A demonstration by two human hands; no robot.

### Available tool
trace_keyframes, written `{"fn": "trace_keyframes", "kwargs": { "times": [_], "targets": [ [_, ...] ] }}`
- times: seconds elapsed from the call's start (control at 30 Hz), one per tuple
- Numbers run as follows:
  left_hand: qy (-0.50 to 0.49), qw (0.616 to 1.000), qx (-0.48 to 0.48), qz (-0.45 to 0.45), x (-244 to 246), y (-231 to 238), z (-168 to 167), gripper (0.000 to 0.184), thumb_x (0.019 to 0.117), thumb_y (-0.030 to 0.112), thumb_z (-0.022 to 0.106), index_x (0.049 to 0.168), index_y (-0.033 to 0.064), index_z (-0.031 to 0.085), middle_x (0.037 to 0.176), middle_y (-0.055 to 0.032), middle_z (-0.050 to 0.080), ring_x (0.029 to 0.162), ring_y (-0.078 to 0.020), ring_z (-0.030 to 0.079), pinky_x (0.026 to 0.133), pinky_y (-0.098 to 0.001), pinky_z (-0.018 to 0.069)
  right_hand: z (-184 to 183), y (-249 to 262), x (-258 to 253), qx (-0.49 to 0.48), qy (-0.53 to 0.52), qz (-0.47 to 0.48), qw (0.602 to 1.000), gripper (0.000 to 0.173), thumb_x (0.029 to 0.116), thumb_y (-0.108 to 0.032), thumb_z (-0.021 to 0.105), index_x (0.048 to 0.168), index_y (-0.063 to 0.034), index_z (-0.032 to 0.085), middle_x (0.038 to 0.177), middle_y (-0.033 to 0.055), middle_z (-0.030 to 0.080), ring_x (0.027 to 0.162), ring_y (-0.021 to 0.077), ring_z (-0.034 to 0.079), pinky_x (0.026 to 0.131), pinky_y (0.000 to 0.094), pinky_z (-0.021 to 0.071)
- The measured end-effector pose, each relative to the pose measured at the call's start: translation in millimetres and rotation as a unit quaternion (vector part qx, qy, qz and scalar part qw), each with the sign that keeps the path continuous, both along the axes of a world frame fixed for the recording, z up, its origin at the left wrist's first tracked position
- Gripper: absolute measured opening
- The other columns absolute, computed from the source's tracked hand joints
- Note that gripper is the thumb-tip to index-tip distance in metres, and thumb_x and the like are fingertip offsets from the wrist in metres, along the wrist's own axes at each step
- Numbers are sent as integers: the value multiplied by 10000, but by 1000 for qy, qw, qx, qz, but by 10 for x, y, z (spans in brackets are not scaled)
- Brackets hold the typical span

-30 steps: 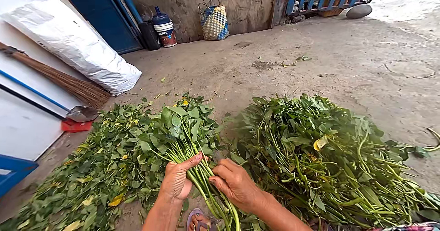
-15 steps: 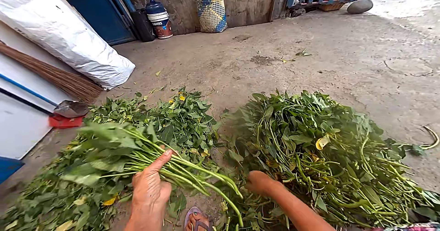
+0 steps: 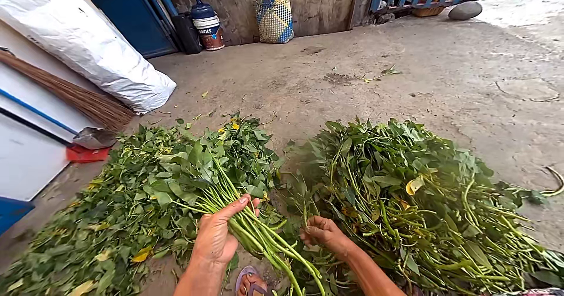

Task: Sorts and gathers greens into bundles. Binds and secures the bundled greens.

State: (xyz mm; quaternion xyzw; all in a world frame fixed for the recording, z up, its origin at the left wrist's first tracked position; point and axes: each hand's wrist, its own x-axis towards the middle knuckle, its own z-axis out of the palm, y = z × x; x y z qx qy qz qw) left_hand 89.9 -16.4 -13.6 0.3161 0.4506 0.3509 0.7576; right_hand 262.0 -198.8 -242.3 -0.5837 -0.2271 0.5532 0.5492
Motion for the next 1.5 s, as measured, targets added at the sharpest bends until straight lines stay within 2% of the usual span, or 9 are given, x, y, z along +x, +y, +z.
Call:
{"fn": "trace_keyframes", "kwargs": {
  "times": [0.1,0.17,0.27,0.43,0.6,0.8,1.1,1.3,1.5],
  "targets": [
    [6,1000,13,-13,10,-20,-32,265,915,-124,619,1173,-124,561,994,-311,710,827,-416,743,730,-523,643,116,-39,51,-144,-95,93,981,256,1007,-90,525,1230,27,574,1032,137,736,911,235,731,874,434,586],
    [22,999,26,-15,24,-26,-27,270,905,-130,630,1164,-126,556,949,-304,713,797,-403,746,712,-505,648,312,-100,34,1,9,37,999,132,1030,-96,510,1126,-10,537,920,116,706,781,198,695,751,363,587],
    [52,998,40,-7,14,-44,-36,296,891,-131,658,1167,-123,553,904,-293,720,759,-389,747,685,-487,650,481,-152,-8,170,210,-5,963,111,995,-153,575,1089,-98,591,838,51,659,667,152,634,649,346,572],
    [77,995,70,-2,54,-44,-88,289,878,-138,675,1140,-138,551,853,-282,716,701,-359,734,643,-457,641,547,-114,-34,-29,-68,14,997,381,1095,-284,371,1386,-100,536,735,-1,516,576,114,473,546,299,425],
    [93,992,84,-6,70,-92,-107,329,844,-157,705,1138,-133,558,823,-264,715,676,-347,735,619,-445,646,717,-151,-250,21,-163,-24,986,316,1093,-259,425,1266,-68,609,897,32,692,698,124,633,662,307,538],
    [101,987,114,-51,106,-234,-165,365,796,-181,745,1105,-143,553,822,-260,720,691,-337,740,639,-438,648,960,-86,-664,-51,-341,-14,938,378,1070,-322,460,1204,-56,693,945,110,729,889,259,711,859,493,561],
    [101,977,184,-38,125,-274,-234,436,690,-213,792,1066,-140,584,854,-250,726,699,-324,736,638,-422,648,1026,125,-977,44,-601,-94,793,186,989,-220,578,953,-107,721,778,69,705,653,241,715,542,438,582],
    [96,974,207,-20,122,-261,-200,451,689,-195,813,1082,-129,602,870,-241,725,718,-319,740,650,-420,656,977,142,-916,86,-680,-129,717,106,916,-131,626,903,-93,724,772,45,698,648,201,707,541,372,590],
    [74,978,193,-25,124,-246,-178,380,748,-185,778,1078,-136,596,860,-257,714,700,-331,732,639,-435,651,1004,119,-805,90,-679,-104,721,168,854,-132,675,989,-70,753,823,68,722,708,233,728,592,399,609]
  ]
}}
